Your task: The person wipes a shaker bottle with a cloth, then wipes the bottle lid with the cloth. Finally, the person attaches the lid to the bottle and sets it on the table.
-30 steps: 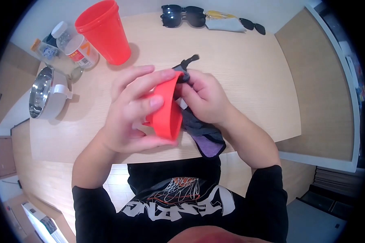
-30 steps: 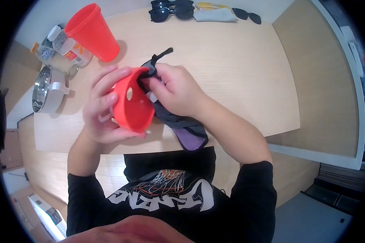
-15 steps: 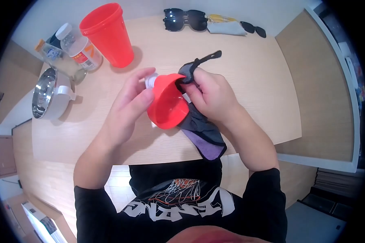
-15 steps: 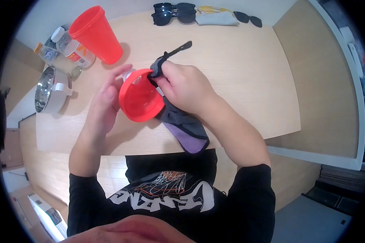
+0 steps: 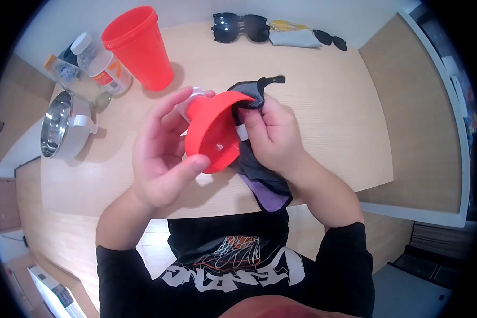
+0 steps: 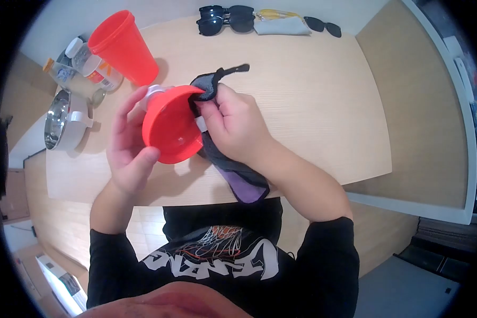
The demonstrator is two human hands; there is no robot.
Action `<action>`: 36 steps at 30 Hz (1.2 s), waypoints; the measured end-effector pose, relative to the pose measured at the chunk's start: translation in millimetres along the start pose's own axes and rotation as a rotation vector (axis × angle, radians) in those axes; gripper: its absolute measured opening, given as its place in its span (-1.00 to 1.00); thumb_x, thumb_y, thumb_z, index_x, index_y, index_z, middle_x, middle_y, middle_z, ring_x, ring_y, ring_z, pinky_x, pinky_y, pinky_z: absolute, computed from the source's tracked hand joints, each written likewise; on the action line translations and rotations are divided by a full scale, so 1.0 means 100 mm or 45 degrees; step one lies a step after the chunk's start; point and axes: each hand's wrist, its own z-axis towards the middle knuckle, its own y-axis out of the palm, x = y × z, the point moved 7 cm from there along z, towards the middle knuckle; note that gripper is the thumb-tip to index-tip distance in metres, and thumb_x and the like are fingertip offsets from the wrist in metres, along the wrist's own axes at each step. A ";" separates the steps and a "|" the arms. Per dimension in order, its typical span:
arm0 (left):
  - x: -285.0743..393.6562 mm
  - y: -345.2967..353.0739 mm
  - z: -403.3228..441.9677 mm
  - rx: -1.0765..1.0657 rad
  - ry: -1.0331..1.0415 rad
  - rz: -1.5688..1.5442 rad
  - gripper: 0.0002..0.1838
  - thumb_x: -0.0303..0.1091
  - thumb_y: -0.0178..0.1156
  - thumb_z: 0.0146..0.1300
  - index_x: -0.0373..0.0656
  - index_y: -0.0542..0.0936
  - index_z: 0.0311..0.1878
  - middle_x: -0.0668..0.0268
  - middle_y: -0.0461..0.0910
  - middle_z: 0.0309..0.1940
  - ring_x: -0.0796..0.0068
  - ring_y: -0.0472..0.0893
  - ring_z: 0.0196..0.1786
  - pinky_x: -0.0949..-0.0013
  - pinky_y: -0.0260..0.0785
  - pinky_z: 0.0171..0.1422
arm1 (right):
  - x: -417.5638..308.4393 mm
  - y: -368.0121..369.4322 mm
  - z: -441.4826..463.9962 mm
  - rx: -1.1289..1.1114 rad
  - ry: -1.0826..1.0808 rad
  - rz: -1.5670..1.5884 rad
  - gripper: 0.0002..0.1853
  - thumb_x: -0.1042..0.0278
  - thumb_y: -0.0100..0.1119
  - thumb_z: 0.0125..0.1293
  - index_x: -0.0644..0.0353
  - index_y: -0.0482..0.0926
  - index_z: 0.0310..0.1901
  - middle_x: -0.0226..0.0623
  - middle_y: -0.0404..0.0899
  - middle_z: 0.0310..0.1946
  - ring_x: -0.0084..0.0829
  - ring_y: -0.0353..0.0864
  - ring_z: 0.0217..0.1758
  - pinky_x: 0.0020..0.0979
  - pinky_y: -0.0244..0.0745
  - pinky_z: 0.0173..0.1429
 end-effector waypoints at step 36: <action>-0.14 -0.12 0.09 0.020 -0.059 0.162 -0.14 0.00 0.34 0.18 -0.26 0.23 0.43 0.08 0.48 0.19 0.21 0.45 0.29 0.12 0.25 0.38 | 0.03 -0.07 0.03 -0.105 0.098 -0.111 -0.87 0.58 0.07 0.32 0.28 0.56 -0.13 -0.24 0.66 -0.40 -0.34 0.68 -0.36 -0.36 0.57 -0.23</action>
